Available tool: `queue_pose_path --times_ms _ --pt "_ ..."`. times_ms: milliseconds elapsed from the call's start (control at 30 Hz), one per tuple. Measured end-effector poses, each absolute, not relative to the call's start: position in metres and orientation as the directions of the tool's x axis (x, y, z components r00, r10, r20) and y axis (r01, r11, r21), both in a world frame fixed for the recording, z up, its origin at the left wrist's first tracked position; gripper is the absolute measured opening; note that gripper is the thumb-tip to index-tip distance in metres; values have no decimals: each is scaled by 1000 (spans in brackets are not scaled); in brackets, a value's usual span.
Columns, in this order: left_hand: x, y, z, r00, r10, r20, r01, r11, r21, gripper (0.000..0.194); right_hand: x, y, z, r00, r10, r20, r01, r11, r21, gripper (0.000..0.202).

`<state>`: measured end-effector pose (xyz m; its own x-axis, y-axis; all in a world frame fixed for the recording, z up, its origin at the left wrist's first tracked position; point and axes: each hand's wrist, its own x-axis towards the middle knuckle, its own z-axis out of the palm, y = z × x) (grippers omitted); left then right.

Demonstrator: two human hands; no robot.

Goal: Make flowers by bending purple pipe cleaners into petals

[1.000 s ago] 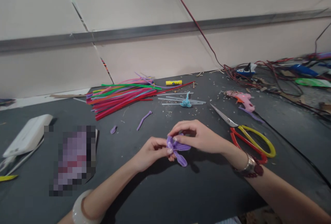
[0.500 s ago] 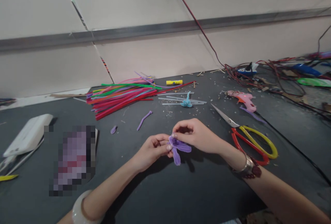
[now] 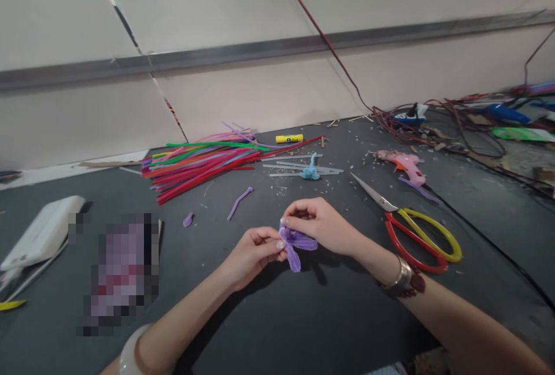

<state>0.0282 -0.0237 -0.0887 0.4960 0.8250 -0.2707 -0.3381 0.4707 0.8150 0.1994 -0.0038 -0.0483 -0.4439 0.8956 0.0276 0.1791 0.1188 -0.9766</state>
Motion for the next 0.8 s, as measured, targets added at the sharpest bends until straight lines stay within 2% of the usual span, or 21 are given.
queue_pose_path --times_ms 233,400,667,800 --pt "28 -25 -87 493 820 -290 -321 481 816 11 191 -6 -48 -431 902 -20 32 -7 -999 16" --pt "26 -24 -87 474 836 -277 -355 469 808 13 197 -7 -43 -332 943 -10 -84 -40 -996 22" --pt "24 -21 -87 406 878 -254 -395 419 818 10 213 -8 -49 -419 908 22 -10 19 -1000 19" --pt "26 -20 -86 378 888 -262 -370 404 837 6 208 -8 -58 -398 917 18 6 22 -1000 16"
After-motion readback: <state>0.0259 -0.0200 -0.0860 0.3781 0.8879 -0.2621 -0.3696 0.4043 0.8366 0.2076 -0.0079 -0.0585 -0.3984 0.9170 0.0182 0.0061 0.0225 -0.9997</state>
